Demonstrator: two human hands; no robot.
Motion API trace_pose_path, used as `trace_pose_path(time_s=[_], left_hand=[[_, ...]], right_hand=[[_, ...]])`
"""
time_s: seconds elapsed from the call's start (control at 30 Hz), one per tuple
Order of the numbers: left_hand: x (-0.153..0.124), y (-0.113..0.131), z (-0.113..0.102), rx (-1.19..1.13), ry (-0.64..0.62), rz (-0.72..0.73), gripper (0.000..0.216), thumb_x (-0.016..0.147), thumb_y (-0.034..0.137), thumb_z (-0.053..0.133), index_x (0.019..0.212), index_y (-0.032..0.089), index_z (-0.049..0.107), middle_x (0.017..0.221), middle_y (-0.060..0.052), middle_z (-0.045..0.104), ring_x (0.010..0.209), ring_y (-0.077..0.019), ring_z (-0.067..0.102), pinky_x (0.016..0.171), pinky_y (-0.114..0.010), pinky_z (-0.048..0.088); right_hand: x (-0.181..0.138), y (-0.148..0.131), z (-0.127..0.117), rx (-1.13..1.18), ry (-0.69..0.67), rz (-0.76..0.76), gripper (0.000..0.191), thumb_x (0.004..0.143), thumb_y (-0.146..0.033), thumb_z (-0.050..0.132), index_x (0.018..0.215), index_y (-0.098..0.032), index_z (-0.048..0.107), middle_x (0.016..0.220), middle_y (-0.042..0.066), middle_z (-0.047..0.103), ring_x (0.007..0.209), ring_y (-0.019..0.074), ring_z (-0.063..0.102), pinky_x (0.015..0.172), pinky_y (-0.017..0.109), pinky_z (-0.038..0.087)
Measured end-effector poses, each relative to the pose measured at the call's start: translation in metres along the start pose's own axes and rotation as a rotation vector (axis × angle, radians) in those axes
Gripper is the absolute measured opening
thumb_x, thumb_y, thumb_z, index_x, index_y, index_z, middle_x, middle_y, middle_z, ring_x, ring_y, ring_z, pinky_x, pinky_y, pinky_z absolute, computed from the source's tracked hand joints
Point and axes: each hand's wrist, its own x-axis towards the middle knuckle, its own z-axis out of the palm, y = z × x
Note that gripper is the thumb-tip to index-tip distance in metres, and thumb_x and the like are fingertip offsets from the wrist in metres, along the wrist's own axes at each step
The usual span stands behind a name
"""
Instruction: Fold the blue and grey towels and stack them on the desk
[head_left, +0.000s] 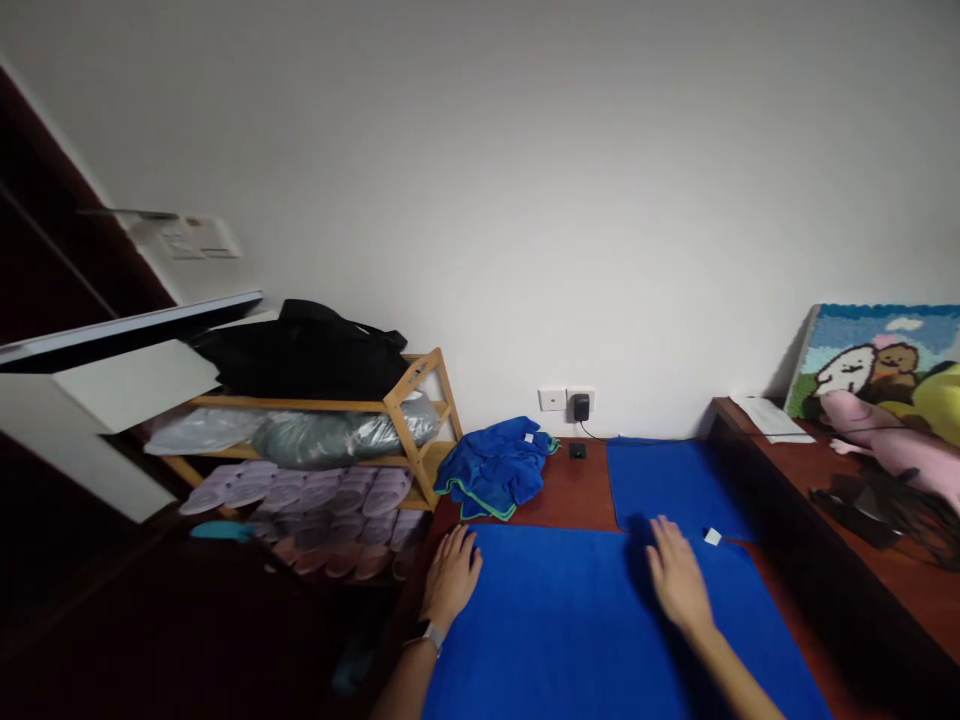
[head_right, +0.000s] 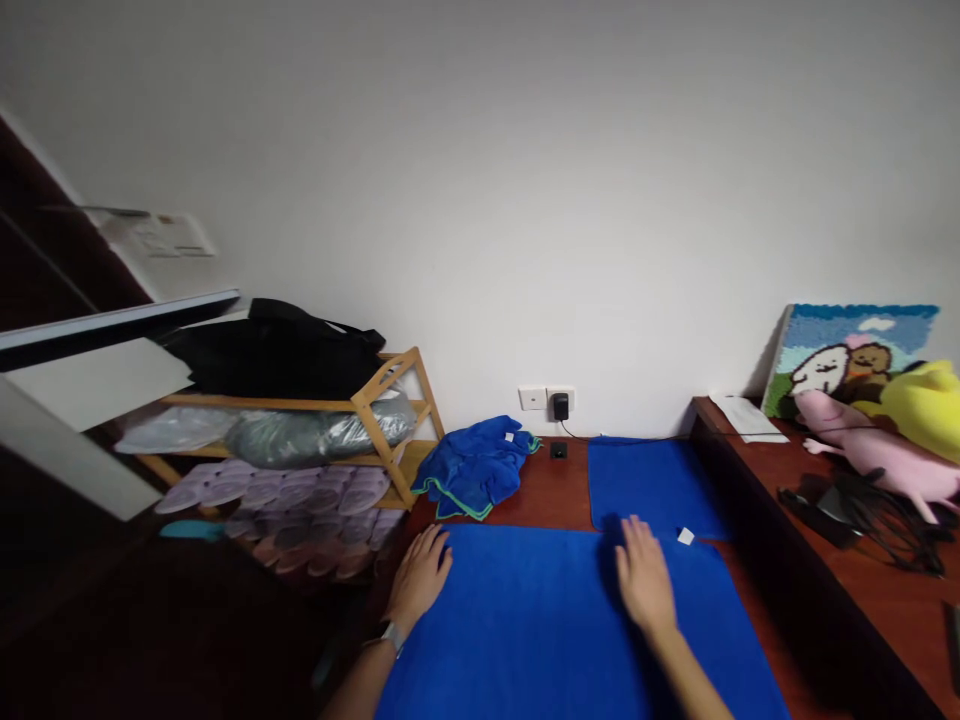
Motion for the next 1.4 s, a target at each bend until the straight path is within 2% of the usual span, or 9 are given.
trace_pose_path(time_s=[0.1, 0.2, 0.27, 0.33, 0.5, 0.77, 0.87, 1.0, 1.4], left_hand=[[-0.005, 0.005, 0.012, -0.057, 0.01, 0.107, 0.05, 0.103, 0.044, 0.039, 0.147, 0.027, 0.054, 0.16, -0.006, 0.046, 0.148, -0.0255, 0.04, 0.123, -0.045, 0.03], [-0.008, 0.002, 0.026, -0.062, -0.026, 0.133, 0.055, 0.102, 0.052, 0.04, 0.155, 0.035, 0.041, 0.163, -0.004, 0.04, 0.15, -0.028, 0.036, 0.123, -0.052, 0.027], [-0.008, -0.005, 0.031, -0.054, -0.052, 0.128, 0.058, 0.101, 0.058, 0.04, 0.156, 0.038, 0.037, 0.165, -0.003, 0.036, 0.152, -0.029, 0.033, 0.124, -0.053, 0.025], [-0.007, -0.013, 0.031, -0.05, -0.069, 0.126, 0.061, 0.099, 0.063, 0.041, 0.156, 0.04, 0.036, 0.167, -0.003, 0.032, 0.153, -0.03, 0.03, 0.124, -0.054, 0.023], [-0.005, -0.023, 0.023, -0.04, -0.075, 0.097, 0.065, 0.098, 0.068, 0.04, 0.156, 0.04, 0.035, 0.168, -0.004, 0.029, 0.154, -0.0305, 0.026, 0.124, -0.053, 0.023], [0.001, -0.02, 0.02, -0.036, -0.118, 0.07, 0.067, 0.097, 0.07, 0.039, 0.156, 0.039, 0.037, 0.168, -0.004, 0.029, 0.155, -0.0295, 0.023, 0.125, -0.053, 0.022], [0.004, -0.024, 0.022, -0.034, -0.146, 0.062, 0.068, 0.097, 0.07, 0.037, 0.156, 0.039, 0.035, 0.168, -0.003, 0.027, 0.155, -0.0287, 0.022, 0.125, -0.053, 0.021], [0.008, -0.029, 0.028, -0.029, -0.17, 0.063, 0.068, 0.097, 0.071, 0.037, 0.157, 0.039, 0.034, 0.168, -0.002, 0.027, 0.155, -0.0279, 0.022, 0.125, -0.053, 0.022], [0.01, -0.041, 0.029, -0.045, -0.168, 0.075, 0.073, 0.093, 0.076, 0.038, 0.157, 0.04, 0.032, 0.17, -0.004, 0.023, 0.155, -0.0318, 0.02, 0.124, -0.053, 0.025]], right_hand=[[0.0, -0.115, 0.027, 0.132, -0.171, -0.268, 0.066, 0.104, -0.052, 0.021, 0.16, -0.019, 0.032, 0.167, 0.004, 0.026, 0.156, 0.0234, 0.019, 0.128, 0.044, 0.017], [-0.003, -0.202, 0.062, 0.204, -0.333, -0.366, 0.066, 0.105, -0.054, 0.019, 0.162, -0.022, 0.024, 0.168, 0.002, 0.022, 0.157, 0.0234, 0.015, 0.129, 0.046, 0.014], [-0.004, -0.229, 0.079, 0.225, -0.392, -0.379, 0.066, 0.105, -0.054, 0.017, 0.162, -0.022, 0.02, 0.168, 0.002, 0.019, 0.157, 0.0236, 0.012, 0.129, 0.048, 0.011], [-0.004, -0.232, 0.087, 0.226, -0.418, -0.376, 0.067, 0.105, -0.054, 0.015, 0.163, -0.021, 0.018, 0.169, 0.003, 0.015, 0.157, 0.0232, 0.009, 0.129, 0.048, 0.009], [-0.005, -0.158, 0.066, 0.117, -0.385, -0.223, 0.071, 0.103, -0.058, 0.014, 0.162, -0.018, 0.017, 0.168, 0.001, 0.013, 0.157, 0.0215, 0.009, 0.129, 0.045, 0.007], [-0.015, 0.069, 0.009, -0.182, -0.273, 0.192, 0.073, 0.1, -0.057, 0.018, 0.162, -0.019, 0.02, 0.168, 0.0, 0.019, 0.157, 0.0222, 0.012, 0.129, 0.046, 0.01], [-0.015, 0.127, -0.001, -0.207, -0.265, 0.234, 0.075, 0.099, -0.058, 0.018, 0.163, -0.019, 0.021, 0.169, -0.001, 0.019, 0.157, 0.0224, 0.011, 0.128, 0.045, 0.012], [-0.012, 0.154, -0.004, -0.199, -0.249, 0.232, 0.075, 0.099, -0.059, 0.017, 0.163, -0.021, 0.02, 0.169, -0.001, 0.017, 0.157, 0.0215, 0.01, 0.128, 0.044, 0.012], [-0.007, 0.154, -0.016, -0.198, -0.289, 0.239, 0.077, 0.098, -0.065, 0.017, 0.163, -0.026, 0.019, 0.17, -0.002, 0.016, 0.157, 0.0193, 0.01, 0.128, 0.044, 0.011]])
